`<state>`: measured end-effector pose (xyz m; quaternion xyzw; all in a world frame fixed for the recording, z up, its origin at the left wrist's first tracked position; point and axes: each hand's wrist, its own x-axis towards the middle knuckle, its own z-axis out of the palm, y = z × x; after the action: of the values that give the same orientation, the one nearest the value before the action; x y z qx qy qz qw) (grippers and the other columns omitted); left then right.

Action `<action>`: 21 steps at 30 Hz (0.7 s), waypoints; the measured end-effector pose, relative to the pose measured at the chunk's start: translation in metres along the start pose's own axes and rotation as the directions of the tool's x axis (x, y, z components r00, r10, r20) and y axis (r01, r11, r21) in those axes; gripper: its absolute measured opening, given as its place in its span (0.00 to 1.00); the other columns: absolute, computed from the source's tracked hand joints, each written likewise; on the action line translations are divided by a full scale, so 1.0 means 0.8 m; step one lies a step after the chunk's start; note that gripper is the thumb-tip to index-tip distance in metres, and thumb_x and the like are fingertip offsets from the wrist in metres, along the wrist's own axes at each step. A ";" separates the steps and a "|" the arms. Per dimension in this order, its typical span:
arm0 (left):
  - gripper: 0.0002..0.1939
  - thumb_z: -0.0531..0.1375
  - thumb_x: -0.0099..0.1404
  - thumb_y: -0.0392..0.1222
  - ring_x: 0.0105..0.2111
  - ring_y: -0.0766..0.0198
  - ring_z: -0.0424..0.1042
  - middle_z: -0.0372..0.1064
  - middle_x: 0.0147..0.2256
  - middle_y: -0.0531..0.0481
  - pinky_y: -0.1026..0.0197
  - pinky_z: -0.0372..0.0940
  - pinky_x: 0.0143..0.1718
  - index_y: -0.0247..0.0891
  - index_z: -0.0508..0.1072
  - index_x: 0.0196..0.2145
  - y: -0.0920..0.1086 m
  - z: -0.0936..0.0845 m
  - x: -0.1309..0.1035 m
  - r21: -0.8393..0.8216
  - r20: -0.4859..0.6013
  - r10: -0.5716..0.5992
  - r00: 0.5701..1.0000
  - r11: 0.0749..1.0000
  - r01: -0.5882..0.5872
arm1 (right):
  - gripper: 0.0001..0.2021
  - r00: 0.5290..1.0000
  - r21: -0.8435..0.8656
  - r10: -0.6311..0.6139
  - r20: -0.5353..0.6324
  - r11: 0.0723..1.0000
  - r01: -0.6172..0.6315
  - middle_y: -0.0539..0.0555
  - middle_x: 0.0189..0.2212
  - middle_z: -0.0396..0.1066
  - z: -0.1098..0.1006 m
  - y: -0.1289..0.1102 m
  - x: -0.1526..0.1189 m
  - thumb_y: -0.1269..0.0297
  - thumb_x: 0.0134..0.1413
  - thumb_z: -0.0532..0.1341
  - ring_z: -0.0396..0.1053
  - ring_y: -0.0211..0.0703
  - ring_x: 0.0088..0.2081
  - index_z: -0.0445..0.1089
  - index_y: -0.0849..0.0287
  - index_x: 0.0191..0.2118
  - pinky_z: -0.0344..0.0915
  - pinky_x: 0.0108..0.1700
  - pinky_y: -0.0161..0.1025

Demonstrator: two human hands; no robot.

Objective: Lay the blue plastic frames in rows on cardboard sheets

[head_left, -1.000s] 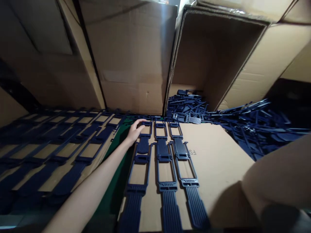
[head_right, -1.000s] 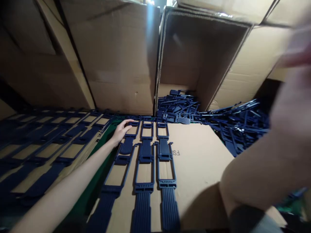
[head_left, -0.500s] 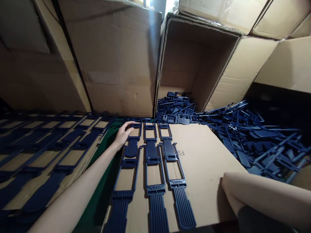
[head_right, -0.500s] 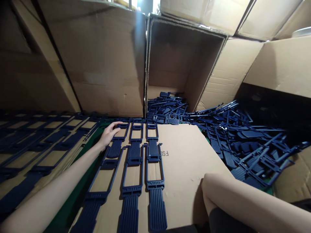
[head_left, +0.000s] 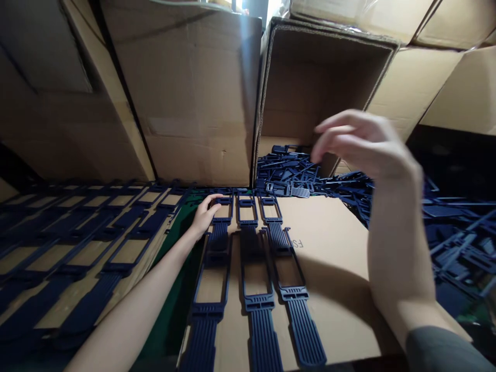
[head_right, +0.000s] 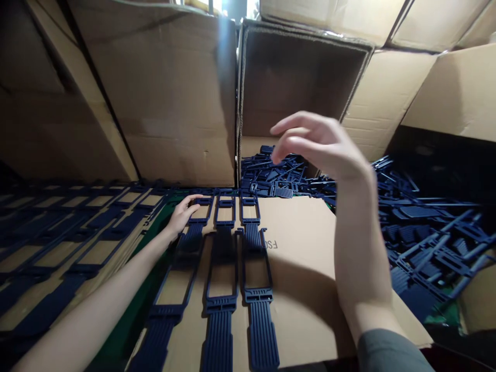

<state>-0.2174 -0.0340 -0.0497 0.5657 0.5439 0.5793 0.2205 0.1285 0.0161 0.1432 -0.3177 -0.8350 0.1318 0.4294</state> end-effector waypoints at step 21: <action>0.17 0.56 0.57 0.44 0.50 0.53 0.67 0.68 0.48 0.45 0.52 0.59 0.53 0.39 0.70 0.44 0.010 -0.001 -0.008 -0.020 0.028 -0.057 0.998 0.998 0.058 | 0.16 0.986 -0.645 0.168 0.003 0.753 -0.127 0.59 0.45 0.69 0.139 0.141 -0.001 0.69 0.57 0.51 0.67 0.51 0.45 0.72 0.57 0.47 0.63 0.39 0.40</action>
<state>-0.2138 -0.0424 -0.0451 0.5555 0.5509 0.5704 0.2502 0.0872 0.1080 0.0208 -0.5061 -0.8146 -0.1189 0.2574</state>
